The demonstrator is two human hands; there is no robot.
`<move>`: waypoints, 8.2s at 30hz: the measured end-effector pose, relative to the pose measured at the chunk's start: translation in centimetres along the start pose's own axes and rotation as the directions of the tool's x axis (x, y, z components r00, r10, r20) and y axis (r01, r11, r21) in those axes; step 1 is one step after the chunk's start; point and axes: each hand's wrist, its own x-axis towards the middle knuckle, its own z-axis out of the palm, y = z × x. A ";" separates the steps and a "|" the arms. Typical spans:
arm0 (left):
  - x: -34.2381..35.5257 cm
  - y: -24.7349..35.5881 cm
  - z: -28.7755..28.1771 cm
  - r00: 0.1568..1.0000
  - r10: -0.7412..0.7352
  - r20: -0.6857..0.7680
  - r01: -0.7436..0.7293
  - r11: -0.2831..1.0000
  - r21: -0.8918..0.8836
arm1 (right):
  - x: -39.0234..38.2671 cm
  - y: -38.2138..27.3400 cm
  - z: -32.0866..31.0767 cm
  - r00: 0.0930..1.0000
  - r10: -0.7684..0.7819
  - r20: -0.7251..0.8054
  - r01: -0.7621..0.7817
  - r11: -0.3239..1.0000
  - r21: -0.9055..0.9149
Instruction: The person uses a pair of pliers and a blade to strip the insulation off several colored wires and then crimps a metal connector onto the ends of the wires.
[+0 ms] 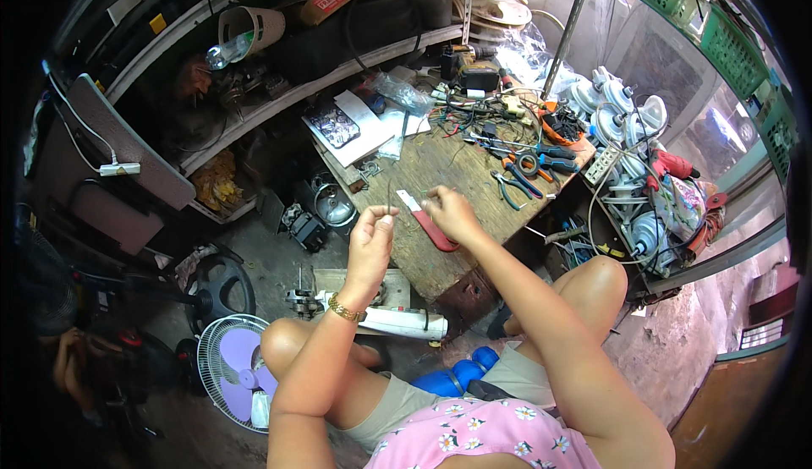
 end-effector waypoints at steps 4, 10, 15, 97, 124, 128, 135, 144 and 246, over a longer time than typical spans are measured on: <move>-0.2 0.8 -0.2 0.999 -0.029 0.012 0.030 0.997 -0.072 | -0.2 0.0 3.4 0.999 -0.009 -0.050 -0.004 0.967 -0.255; -0.6 0.8 -0.3 0.998 -0.056 0.008 0.057 0.992 -0.110 | 1.4 -0.1 0.7 0.998 -0.058 -0.020 0.059 0.998 0.019; -1.4 1.2 0.8 0.996 -0.047 0.071 0.055 0.991 -0.123 | 1.3 -1.1 -7.5 0.948 0.126 0.292 -0.310 0.576 0.756; -2.6 0.2 4.0 0.974 -0.065 0.216 0.069 0.998 -0.011 | -2.1 -2.2 -21.3 0.986 -0.131 -0.106 0.147 0.371 0.917; -2.3 2.0 5.4 0.944 -0.042 0.327 0.082 0.991 -0.109 | -6.9 -7.5 -14.1 0.827 -0.284 0.484 -0.202 0.654 0.729; -2.3 2.7 5.2 0.939 -0.066 0.338 0.077 0.997 -0.020 | -6.8 -7.3 -13.8 0.851 -0.258 0.457 -0.189 0.661 0.726; -2.4 3.2 4.9 0.910 -0.149 0.387 0.162 0.987 0.000 | -6.5 -6.5 -13.6 0.877 -0.267 0.400 -0.148 0.641 0.753; -3.7 1.4 4.5 0.809 -0.293 0.509 0.458 0.858 -0.233 | -3.3 -2.5 -22.4 0.982 -0.171 -0.086 0.150 0.414 0.898; 30.5 10.9 27.3 0.813 0.559 0.163 -0.542 0.829 -0.137 | -2.2 8.0 -24.2 0.928 0.324 -0.185 0.115 0.223 0.968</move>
